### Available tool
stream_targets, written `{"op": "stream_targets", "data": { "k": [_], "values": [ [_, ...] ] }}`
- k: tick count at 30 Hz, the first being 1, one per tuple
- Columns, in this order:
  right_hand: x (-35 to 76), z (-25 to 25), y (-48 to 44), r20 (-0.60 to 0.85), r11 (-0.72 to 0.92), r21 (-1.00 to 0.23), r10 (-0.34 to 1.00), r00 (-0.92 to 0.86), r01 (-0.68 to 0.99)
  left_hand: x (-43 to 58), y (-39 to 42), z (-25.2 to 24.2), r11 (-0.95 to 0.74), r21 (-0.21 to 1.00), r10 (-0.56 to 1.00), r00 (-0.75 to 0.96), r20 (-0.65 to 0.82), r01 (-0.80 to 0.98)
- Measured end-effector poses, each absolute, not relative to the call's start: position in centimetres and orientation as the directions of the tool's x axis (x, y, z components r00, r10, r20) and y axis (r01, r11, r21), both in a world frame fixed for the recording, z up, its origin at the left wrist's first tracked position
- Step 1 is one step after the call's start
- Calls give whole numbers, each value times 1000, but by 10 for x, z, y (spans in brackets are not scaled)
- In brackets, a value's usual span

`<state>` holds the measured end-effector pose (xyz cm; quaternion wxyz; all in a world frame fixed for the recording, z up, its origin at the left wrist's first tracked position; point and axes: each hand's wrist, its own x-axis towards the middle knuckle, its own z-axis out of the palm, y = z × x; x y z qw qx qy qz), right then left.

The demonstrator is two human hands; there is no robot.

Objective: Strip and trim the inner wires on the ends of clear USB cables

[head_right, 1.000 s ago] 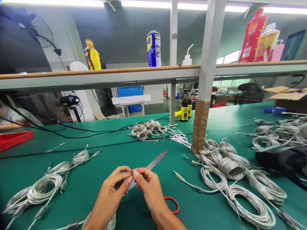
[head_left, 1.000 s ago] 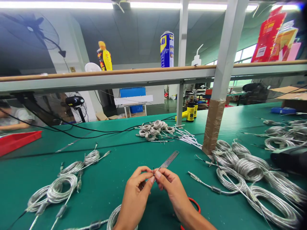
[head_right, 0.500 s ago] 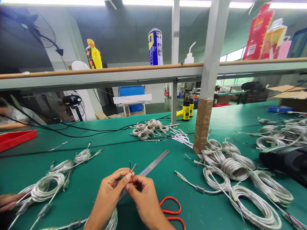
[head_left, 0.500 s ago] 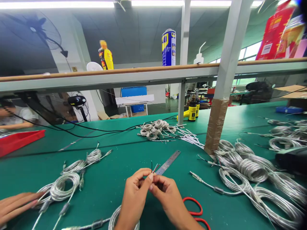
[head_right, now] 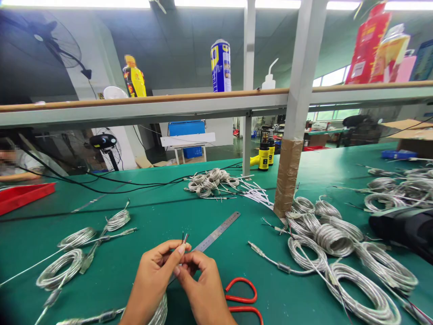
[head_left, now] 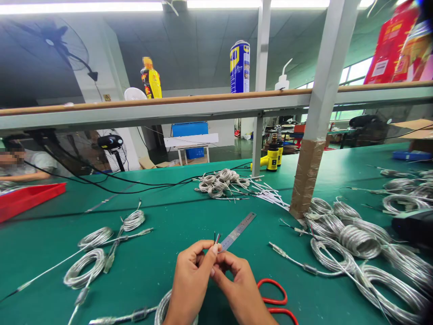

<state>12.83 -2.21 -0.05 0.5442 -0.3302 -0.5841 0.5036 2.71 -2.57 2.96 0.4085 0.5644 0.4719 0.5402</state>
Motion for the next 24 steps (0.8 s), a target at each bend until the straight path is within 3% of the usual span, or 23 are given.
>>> {"op": "stream_targets", "data": {
  "k": [5, 24],
  "values": [
    [130, 0, -23, 345, 310, -935, 909, -235, -171, 27, -24, 36, -158, 981, 986, 41, 163, -111],
    [133, -6, -26, 355, 327, -934, 894, -273, -144, 31, -34, 42, -191, 981, 980, 52, 193, -35]
  ]
}}
